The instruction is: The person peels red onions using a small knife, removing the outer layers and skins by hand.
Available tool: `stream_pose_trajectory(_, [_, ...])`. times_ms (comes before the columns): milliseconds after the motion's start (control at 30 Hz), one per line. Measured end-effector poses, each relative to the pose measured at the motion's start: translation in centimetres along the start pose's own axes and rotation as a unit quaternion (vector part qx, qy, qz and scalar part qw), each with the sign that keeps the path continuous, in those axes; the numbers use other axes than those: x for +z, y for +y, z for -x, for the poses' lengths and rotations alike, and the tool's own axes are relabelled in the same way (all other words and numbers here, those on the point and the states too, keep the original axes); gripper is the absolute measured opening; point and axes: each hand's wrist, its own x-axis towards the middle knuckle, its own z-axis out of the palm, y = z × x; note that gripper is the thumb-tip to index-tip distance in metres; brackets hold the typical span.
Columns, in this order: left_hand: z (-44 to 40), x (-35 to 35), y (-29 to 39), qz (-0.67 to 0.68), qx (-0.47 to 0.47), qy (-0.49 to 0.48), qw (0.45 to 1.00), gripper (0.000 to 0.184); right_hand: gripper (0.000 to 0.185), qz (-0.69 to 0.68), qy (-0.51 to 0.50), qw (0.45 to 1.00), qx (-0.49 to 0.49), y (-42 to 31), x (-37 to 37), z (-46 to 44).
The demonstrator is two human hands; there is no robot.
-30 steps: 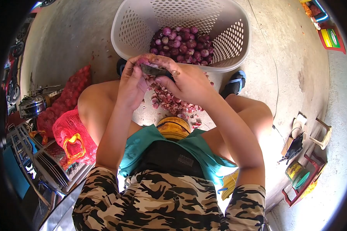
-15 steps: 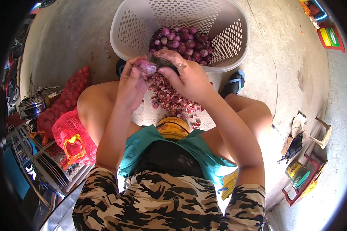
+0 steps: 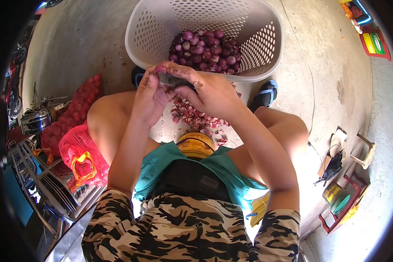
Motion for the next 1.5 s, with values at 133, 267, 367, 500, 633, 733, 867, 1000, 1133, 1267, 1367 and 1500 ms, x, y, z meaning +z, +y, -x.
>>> stream_pose_trajectory(133, [0.1,0.1,-0.1,0.011,-0.009,-0.005,1.0,0.035,0.046,-0.019,0.082,0.995,-0.046,0.2,0.6,-0.5])
stream_pose_trajectory(267, [0.1,0.2,0.0,0.009,-0.015,-0.001,1.0,0.034,0.037,0.003,0.003,1.0,0.012,-0.6,-0.2,-0.5])
stream_pose_trajectory(367, [0.0,0.2,-0.1,0.004,0.001,0.004,1.0,0.033,0.038,-0.005,0.032,0.999,0.004,-0.6,-0.1,-0.6])
stream_pose_trajectory(500, [0.0,0.3,0.0,-0.013,0.011,0.008,1.0,0.032,0.038,-0.076,0.095,0.993,-0.002,-0.3,0.5,-0.5])
stream_pose_trajectory(633, [0.0,0.1,-0.1,-0.022,0.013,0.014,1.0,0.032,0.036,-0.113,0.088,0.99,0.015,0.1,0.5,-0.5])
stream_pose_trajectory(733, [0.1,0.1,-0.1,-0.025,0.011,0.01,1.0,0.034,0.035,-0.117,0.106,0.987,0.001,0.3,0.6,-0.7])
stream_pose_trajectory(867, [0.1,0.4,0.1,-0.032,0.003,0.023,0.999,0.036,0.033,-0.181,0.094,0.977,0.061,0.0,0.5,-0.6])
stream_pose_trajectory(1000, [0.1,0.3,0.2,-0.038,0.0,0.015,0.999,0.038,0.033,-0.221,0.105,0.966,0.088,0.1,0.5,-0.7])
stream_pose_trajectory(1133, [0.2,0.2,0.3,-0.029,-0.001,-0.01,1.0,0.041,0.033,-0.224,0.1,0.965,0.096,0.0,0.3,-0.7])
stream_pose_trajectory(1267, [0.2,0.3,0.5,-0.033,0.004,-0.014,0.999,0.044,0.033,-0.272,0.088,0.95,0.128,-0.2,0.1,-0.5])
stream_pose_trajectory(1367, [0.2,0.3,0.5,-0.053,0.016,-0.001,0.998,0.045,0.033,-0.267,0.095,0.952,0.12,0.0,0.4,-0.5])
stream_pose_trajectory(1500, [0.2,0.2,0.7,-0.071,0.018,0.022,0.997,0.045,0.036,-0.278,0.052,0.943,0.173,-0.2,-0.6,-0.2])
